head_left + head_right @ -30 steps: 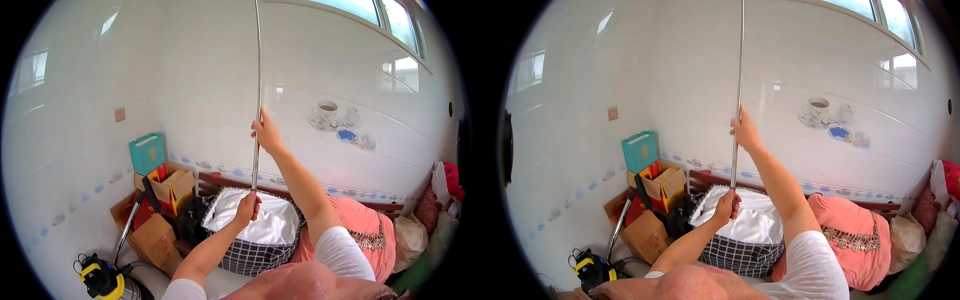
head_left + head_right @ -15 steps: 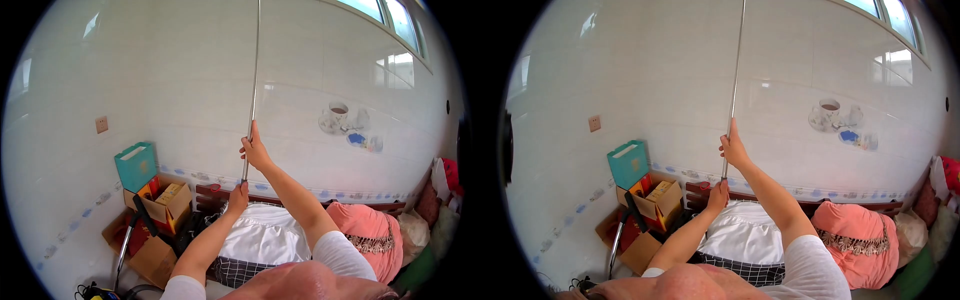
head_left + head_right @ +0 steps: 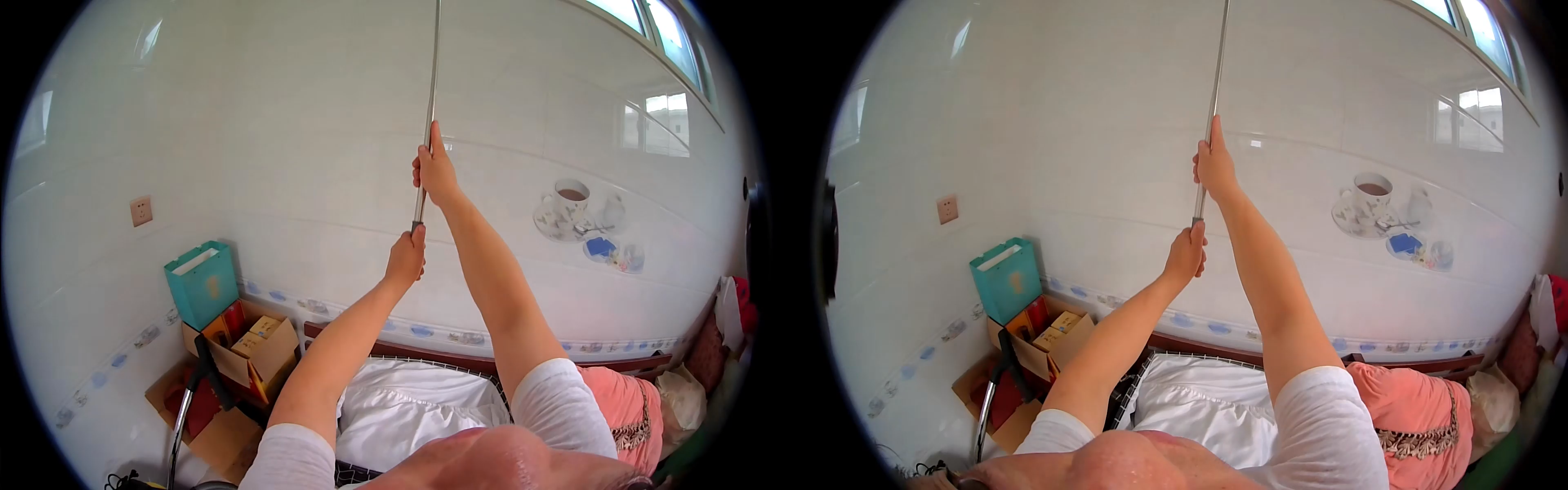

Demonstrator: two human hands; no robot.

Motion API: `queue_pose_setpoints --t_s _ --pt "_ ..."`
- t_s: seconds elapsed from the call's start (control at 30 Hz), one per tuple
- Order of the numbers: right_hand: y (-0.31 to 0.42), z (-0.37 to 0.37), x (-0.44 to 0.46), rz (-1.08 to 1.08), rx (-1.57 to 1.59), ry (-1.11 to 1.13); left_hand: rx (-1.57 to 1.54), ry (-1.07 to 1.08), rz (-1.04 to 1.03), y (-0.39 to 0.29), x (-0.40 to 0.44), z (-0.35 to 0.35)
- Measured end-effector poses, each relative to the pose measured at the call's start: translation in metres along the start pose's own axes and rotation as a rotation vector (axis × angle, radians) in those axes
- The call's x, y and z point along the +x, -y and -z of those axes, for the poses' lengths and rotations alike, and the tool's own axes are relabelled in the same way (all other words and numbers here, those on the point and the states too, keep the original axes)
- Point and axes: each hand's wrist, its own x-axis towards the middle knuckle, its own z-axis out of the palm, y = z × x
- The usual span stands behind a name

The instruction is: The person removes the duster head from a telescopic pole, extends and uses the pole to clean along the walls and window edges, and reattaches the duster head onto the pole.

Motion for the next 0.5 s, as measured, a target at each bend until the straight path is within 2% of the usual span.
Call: queue_pose_setpoints --t_s 0.23,0.5 --pt "0.006 0.000 0.042 -0.002 -0.051 -0.031 -0.044 0.030 -0.046 -0.012 0.043 0.002" --pt "-0.016 -0.048 0.083 0.025 -0.093 -0.032 -0.084 0.060 -0.068 0.007 0.090 0.052"
